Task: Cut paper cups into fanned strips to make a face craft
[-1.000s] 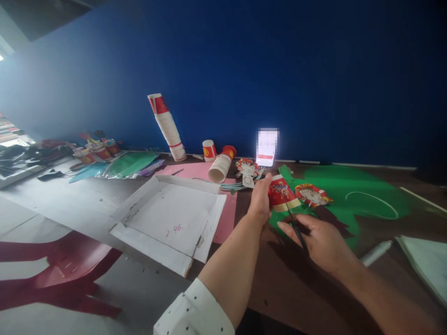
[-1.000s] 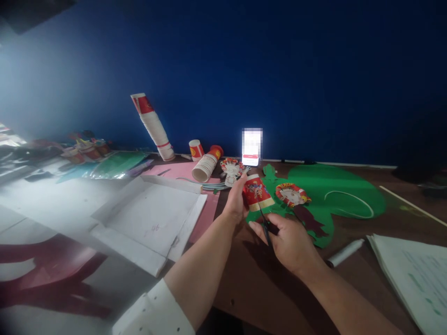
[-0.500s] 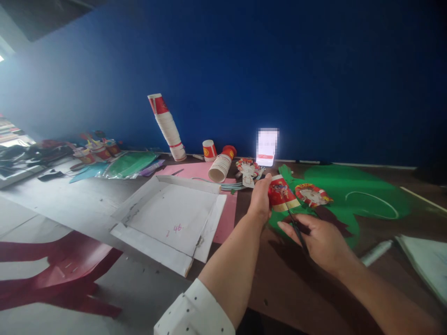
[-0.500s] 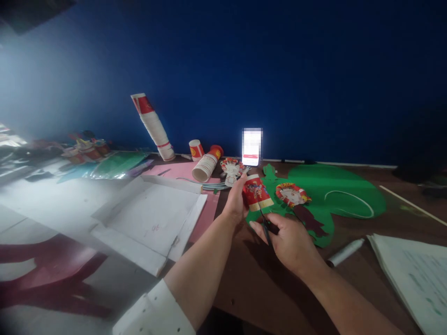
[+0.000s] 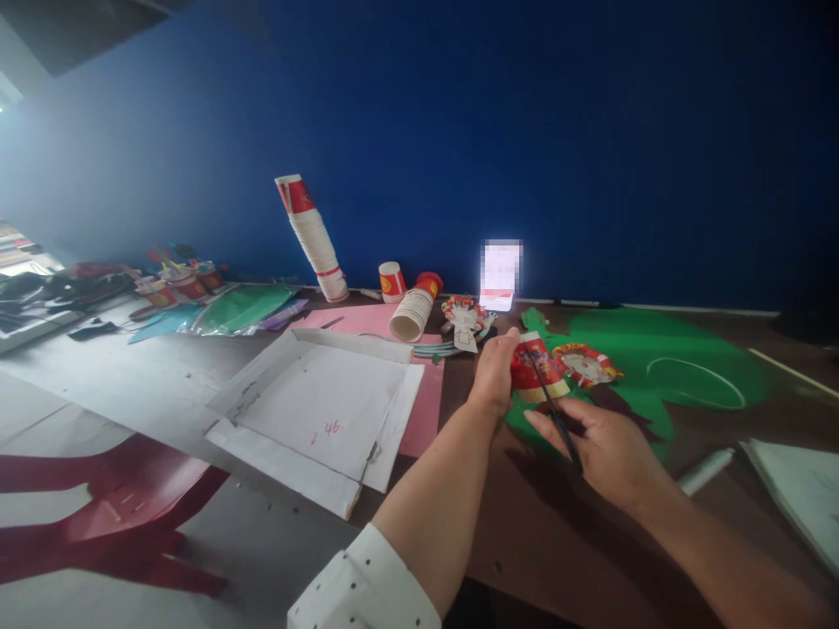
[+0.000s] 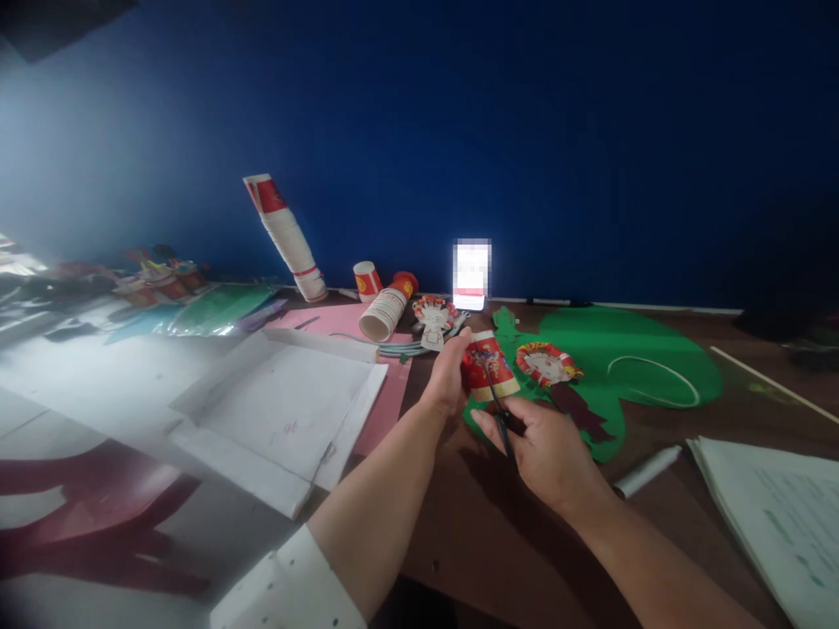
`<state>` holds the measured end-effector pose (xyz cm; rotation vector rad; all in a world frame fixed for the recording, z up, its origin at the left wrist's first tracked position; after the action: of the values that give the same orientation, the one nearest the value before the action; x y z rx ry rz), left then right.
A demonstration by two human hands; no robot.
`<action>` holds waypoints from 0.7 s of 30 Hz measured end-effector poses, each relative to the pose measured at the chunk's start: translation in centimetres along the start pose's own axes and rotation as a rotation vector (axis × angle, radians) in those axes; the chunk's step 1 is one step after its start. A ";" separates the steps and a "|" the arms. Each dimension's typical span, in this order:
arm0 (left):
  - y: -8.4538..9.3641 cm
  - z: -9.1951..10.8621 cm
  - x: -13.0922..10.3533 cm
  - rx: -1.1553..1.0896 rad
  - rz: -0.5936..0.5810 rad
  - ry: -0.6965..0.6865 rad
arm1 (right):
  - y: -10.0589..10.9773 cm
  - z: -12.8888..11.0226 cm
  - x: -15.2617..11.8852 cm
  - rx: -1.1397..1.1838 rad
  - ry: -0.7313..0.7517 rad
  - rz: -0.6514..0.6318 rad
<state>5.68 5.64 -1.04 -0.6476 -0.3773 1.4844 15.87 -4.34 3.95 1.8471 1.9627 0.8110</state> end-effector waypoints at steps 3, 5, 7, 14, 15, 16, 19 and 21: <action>-0.1 0.3 0.1 0.031 -0.026 -0.057 | -0.1 0.2 0.0 -0.016 0.012 -0.011; -0.2 0.3 0.1 0.034 -0.032 -0.069 | -0.1 0.3 0.0 -0.022 0.019 -0.009; -0.2 0.3 0.1 0.032 -0.038 -0.075 | -0.1 0.3 0.0 -0.025 0.023 0.000; -0.4 1.2 -0.5 0.050 -0.003 -0.076 | 0.0 0.2 -0.1 0.067 -0.002 -0.015; -0.5 1.3 -0.7 0.054 -0.007 -0.074 | -0.1 0.2 -0.1 0.101 -0.009 -0.021; -0.6 1.4 -0.8 0.055 -0.017 -0.070 | -0.1 0.2 -0.1 0.137 -0.015 -0.026; -1.4 1.5 -1.3 0.019 -0.098 -0.019 | -0.2 0.2 -0.2 0.231 -0.048 -0.027; -2.0 1.2 -1.8 -0.008 -0.172 0.051 | -0.2 0.3 -0.2 0.279 -0.065 -0.024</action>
<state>6.38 4.20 1.40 -0.6417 -0.3899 1.3013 15.93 -4.45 3.58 1.9680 2.1408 0.4819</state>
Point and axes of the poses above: each hand's wrist, its own x-axis towards the middle knuckle, its own y-axis out of the back of the hand, z = x × y, the point moved 8 cm from there along x, towards the middle knuckle, and after that the axes turned 6 degrees about x, right-handed, at the moved point
